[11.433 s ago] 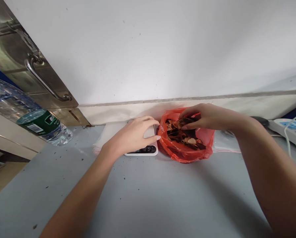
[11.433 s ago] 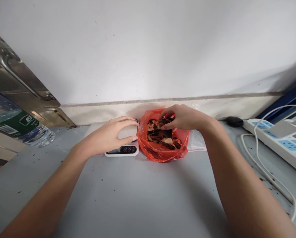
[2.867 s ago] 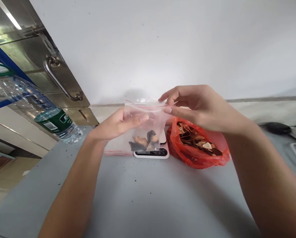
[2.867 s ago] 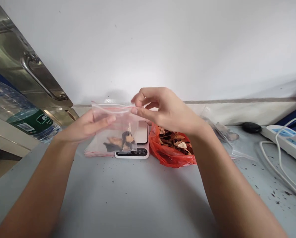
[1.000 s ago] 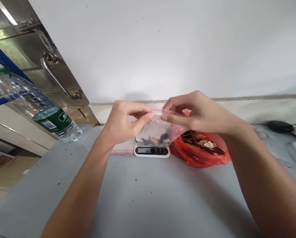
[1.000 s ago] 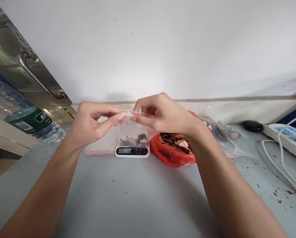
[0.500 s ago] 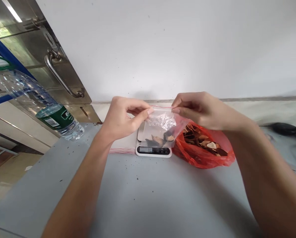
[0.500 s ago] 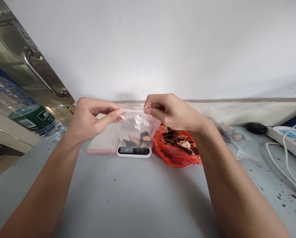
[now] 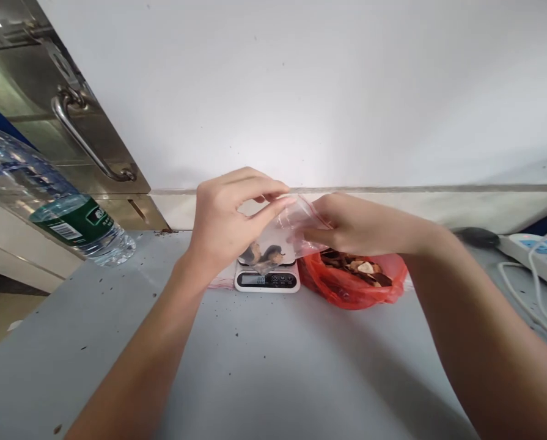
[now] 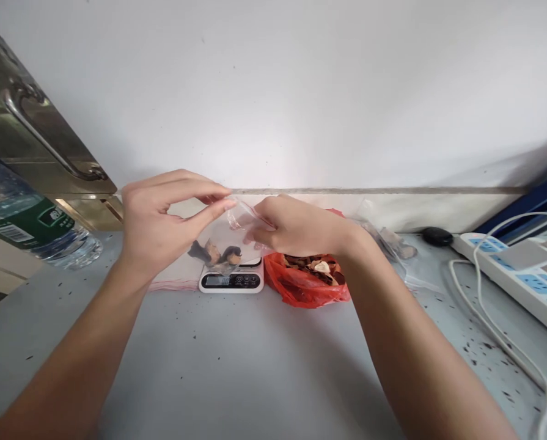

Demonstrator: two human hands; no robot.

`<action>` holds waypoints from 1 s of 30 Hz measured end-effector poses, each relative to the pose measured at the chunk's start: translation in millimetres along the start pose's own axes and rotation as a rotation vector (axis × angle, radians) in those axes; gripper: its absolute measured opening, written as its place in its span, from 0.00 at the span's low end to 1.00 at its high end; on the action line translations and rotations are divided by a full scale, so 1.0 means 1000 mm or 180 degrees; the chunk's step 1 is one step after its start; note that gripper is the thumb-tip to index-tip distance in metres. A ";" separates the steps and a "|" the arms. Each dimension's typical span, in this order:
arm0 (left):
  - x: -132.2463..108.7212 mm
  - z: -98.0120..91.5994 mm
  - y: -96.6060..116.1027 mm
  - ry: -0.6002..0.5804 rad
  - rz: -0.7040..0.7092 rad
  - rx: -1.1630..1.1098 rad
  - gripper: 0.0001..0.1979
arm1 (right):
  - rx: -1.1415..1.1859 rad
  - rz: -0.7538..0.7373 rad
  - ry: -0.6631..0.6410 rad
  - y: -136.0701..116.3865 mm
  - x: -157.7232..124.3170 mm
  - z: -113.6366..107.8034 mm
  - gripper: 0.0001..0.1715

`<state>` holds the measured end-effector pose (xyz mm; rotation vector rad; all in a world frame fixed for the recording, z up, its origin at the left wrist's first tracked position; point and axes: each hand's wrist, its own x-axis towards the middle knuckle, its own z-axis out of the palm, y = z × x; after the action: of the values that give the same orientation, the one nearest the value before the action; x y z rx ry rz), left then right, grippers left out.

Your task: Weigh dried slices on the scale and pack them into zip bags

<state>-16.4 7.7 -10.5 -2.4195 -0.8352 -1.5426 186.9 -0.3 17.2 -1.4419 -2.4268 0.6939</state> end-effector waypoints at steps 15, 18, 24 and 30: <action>-0.008 0.072 0.040 -0.1276 -0.0047 -0.0451 0.09 | 0.0311 0.0912 0.3304 0.121 -0.113 -0.020 0.23; -0.017 0.089 0.050 -0.1991 0.0034 -0.0555 0.11 | -0.0783 0.0912 0.2749 0.149 -0.126 -0.001 0.28; -0.021 0.099 0.057 -0.2758 0.0163 -0.0240 0.19 | -0.0787 0.1229 0.1177 0.169 -0.129 0.021 0.34; -0.020 0.092 0.042 -0.2744 -0.0131 0.0565 0.23 | -0.1042 0.1017 0.1177 0.169 -0.104 0.016 0.35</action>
<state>71.8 2.6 -63.4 -2.9081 -1.0732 -0.3314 359.8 -27.4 -78.3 -1.9118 -2.1098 0.0626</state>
